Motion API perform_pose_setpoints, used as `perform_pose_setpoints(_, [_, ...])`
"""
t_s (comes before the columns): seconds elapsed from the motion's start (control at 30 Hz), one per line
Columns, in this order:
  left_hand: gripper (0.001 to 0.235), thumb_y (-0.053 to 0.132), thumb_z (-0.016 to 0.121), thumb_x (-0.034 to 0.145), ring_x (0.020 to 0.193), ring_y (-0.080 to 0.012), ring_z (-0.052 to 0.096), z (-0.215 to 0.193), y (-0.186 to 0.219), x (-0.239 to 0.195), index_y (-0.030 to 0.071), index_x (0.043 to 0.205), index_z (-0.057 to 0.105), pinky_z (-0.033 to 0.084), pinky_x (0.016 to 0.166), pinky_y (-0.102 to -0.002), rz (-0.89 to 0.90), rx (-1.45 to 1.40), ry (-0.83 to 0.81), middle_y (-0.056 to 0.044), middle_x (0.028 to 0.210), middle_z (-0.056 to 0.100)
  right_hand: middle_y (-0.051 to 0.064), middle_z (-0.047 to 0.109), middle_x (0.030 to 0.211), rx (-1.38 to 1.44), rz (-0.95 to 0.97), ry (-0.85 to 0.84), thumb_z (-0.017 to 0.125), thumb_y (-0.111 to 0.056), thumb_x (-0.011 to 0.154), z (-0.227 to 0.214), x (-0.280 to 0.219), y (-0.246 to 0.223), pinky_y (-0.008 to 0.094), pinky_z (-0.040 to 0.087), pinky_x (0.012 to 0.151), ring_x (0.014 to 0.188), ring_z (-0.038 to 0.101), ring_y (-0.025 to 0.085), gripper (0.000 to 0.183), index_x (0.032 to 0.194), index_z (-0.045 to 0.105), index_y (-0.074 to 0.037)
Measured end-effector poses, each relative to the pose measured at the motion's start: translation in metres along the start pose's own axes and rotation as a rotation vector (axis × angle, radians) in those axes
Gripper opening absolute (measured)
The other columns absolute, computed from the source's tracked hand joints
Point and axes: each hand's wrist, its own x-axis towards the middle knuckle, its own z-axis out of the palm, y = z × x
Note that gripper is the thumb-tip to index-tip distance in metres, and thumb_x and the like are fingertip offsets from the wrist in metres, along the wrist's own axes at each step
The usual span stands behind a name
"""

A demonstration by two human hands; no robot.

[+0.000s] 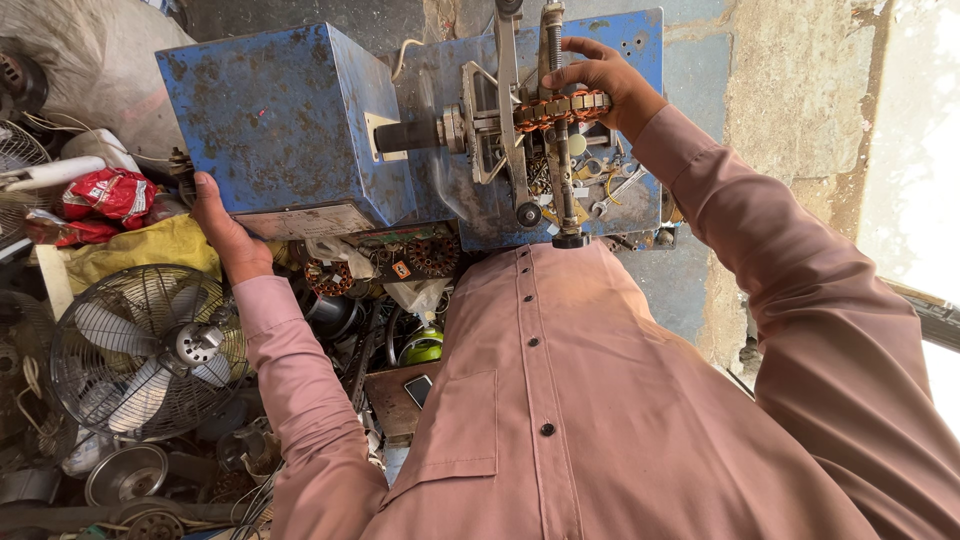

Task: The person is winding copper wire into the slots of an electric motor stator using a manual winding machine. They rotate the stator and guide the wire into each section by hand.

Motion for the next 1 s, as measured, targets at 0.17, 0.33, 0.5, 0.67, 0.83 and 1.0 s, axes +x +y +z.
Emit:
perform_pose_setpoints(0.17, [0.080,0.064,0.072,0.087,0.127,-0.0266,0.062,0.0006,0.0007,0.0001,0.001,0.135,0.059,0.051,0.109,-0.045,0.011,0.009,-0.002,-0.014,0.135,0.063,0.022,0.072,0.113,-0.002,-0.003,0.000,0.084,0.008,0.074,0.0008,0.0006,-0.0002,0.043,0.064,0.081,0.095,0.079,0.031,0.080,0.145,0.051,-0.005])
perform_pose_setpoints(0.33, [0.079,0.063,0.073,0.086,0.127,-0.0262,0.062,-0.0003,-0.0012,0.0005,0.002,0.134,0.059,0.052,0.109,-0.045,0.007,-0.008,0.005,-0.014,0.134,0.062,0.022,0.073,0.113,0.019,-0.007,-0.006,0.084,0.008,0.074,-0.0003,-0.0001,0.0002,0.043,0.064,0.081,0.095,0.079,0.031,0.079,0.144,0.052,-0.004])
perform_pose_setpoints(0.5, [0.080,0.063,0.074,0.086,0.127,-0.0263,0.062,-0.0008,-0.0019,0.0012,0.001,0.134,0.059,0.051,0.109,-0.045,0.006,-0.015,0.011,-0.014,0.135,0.062,0.022,0.073,0.113,0.012,-0.016,-0.024,0.084,0.008,0.075,-0.0002,-0.0006,0.0002,0.043,0.064,0.082,0.095,0.079,0.031,0.078,0.145,0.052,-0.004])
perform_pose_setpoints(0.67, [0.081,0.063,0.074,0.086,0.128,-0.0261,0.061,-0.0010,-0.0013,0.0010,0.001,0.136,0.058,0.050,0.110,-0.045,0.001,-0.025,0.007,-0.014,0.136,0.062,0.022,0.073,0.111,0.026,-0.010,-0.024,0.084,0.008,0.075,-0.0001,-0.0004,0.0003,0.043,0.064,0.080,0.094,0.079,0.031,0.078,0.145,0.051,-0.004])
perform_pose_setpoints(0.83, [0.082,0.064,0.075,0.085,0.128,-0.0271,0.061,-0.0004,-0.0013,0.0008,0.001,0.136,0.058,0.052,0.109,-0.046,0.008,-0.030,-0.011,-0.014,0.136,0.061,0.021,0.073,0.113,0.021,-0.023,-0.032,0.084,0.008,0.076,0.0003,-0.0008,0.0003,0.043,0.064,0.082,0.095,0.079,0.031,0.078,0.145,0.052,-0.004])
perform_pose_setpoints(1.0, [0.083,0.065,0.075,0.084,0.127,-0.0267,0.062,-0.0018,-0.0027,0.0015,0.002,0.135,0.057,0.052,0.108,-0.046,-0.004,-0.018,0.008,-0.014,0.135,0.062,0.021,0.073,0.113,0.005,-0.027,-0.028,0.083,0.007,0.076,0.0003,-0.0018,0.0004,0.044,0.064,0.083,0.096,0.079,0.030,0.077,0.145,0.051,-0.004])
